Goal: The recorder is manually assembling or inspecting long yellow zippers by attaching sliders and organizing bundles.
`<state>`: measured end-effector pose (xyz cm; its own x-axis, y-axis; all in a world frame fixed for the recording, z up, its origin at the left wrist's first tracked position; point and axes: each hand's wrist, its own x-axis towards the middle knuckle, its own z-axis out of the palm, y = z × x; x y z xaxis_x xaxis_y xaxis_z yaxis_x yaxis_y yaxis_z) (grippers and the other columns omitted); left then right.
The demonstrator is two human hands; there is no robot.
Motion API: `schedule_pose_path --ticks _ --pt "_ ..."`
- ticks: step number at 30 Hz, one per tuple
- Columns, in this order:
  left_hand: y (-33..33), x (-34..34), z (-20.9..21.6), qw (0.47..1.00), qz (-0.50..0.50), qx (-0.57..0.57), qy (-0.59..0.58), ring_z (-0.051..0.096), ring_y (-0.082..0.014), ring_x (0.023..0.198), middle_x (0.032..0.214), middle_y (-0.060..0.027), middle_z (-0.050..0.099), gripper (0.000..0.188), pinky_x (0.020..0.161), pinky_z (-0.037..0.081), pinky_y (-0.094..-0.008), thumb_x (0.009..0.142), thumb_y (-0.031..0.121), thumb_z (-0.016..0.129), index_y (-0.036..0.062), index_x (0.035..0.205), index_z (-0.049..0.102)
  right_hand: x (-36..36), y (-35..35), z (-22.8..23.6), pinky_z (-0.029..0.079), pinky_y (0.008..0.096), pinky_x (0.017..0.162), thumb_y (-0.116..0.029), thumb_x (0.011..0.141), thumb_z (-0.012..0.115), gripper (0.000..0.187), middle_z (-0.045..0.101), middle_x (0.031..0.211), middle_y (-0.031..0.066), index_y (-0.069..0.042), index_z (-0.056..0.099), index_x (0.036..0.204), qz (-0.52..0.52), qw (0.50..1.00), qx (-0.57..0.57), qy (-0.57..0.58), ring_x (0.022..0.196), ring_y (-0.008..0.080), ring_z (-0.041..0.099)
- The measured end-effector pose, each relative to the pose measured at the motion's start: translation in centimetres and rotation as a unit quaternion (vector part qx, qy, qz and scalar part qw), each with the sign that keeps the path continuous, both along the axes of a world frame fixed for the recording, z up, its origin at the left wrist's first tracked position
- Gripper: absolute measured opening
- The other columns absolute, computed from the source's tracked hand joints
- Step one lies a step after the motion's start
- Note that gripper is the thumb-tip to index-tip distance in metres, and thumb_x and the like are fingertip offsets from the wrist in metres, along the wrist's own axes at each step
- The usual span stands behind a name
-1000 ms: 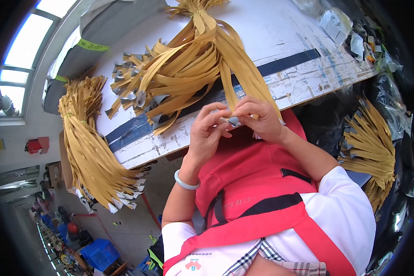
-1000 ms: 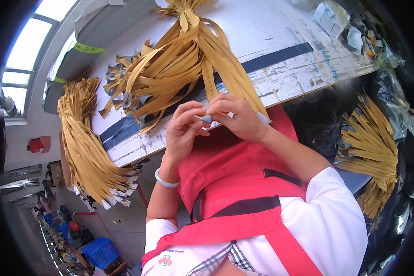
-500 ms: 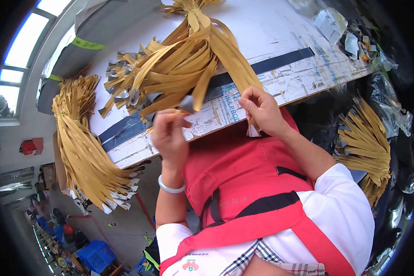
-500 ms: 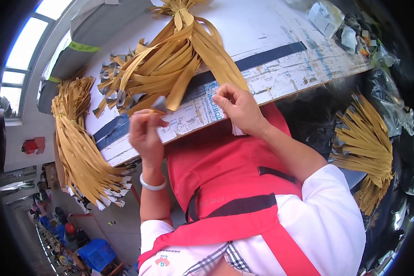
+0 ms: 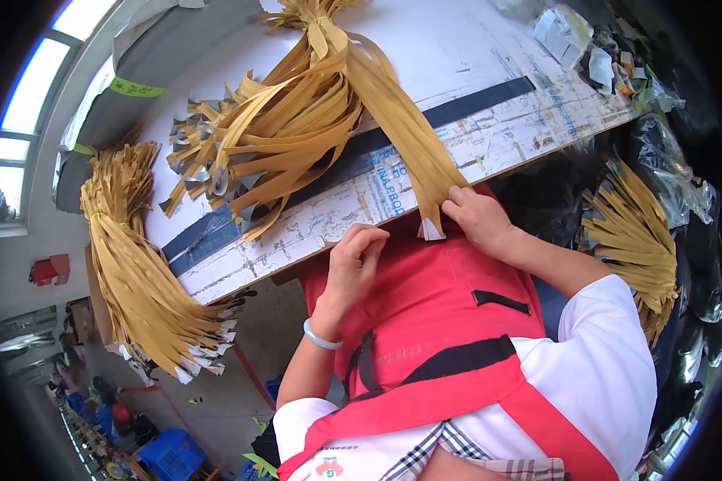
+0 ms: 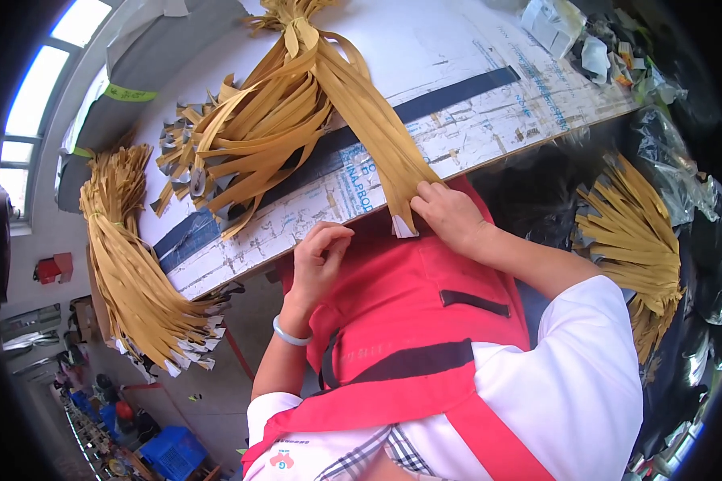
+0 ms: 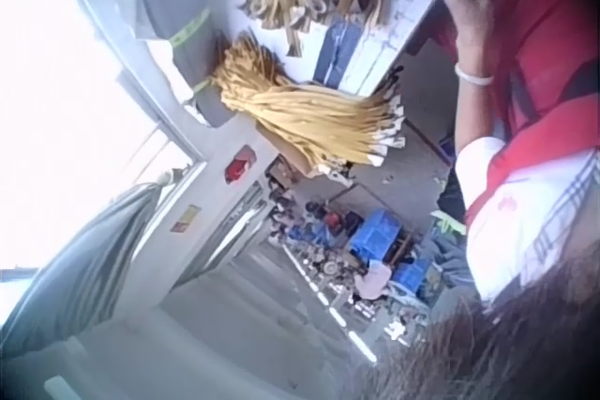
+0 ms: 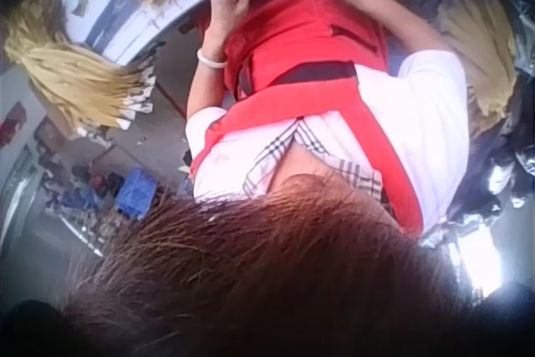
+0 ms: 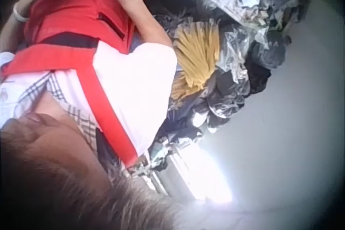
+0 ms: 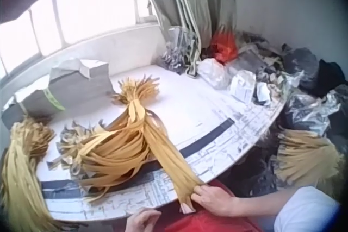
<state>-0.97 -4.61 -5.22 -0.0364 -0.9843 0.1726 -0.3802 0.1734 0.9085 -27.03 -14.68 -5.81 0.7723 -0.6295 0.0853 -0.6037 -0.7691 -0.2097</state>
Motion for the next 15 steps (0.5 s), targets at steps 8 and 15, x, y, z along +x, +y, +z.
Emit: schedule_pose_path --ticks 8,15 --pt "-0.1 -2.4 -1.2 0.996 -0.064 0.060 0.020 0.064 -0.0190 0.082 0.094 -0.0099 0.065 0.015 0.071 0.051 -0.0273 0.087 -0.008 0.063 -0.0004 0.100 0.067 -0.6 -1.8 1.2 0.052 0.0343 0.074 -0.011 0.081 0.059 0.009 0.053 0.097 0.0082 -0.008 0.058 0.089 0.164 0.985 -0.023 0.038 0.089 0.0233 0.060" --pt "0.7 -2.9 -2.2 0.994 -0.083 0.061 0.020 0.064 -0.0179 0.088 0.102 -0.0100 0.063 0.016 0.076 0.052 -0.0272 0.087 -0.009 0.063 -0.0021 0.101 0.066 0.9 -2.8 3.1 0.050 0.0344 0.076 -0.010 0.084 0.066 0.006 0.053 0.099 0.0077 -0.006 0.064 0.087 0.193 0.963 0.187 0.012 0.090 0.0221 0.061"
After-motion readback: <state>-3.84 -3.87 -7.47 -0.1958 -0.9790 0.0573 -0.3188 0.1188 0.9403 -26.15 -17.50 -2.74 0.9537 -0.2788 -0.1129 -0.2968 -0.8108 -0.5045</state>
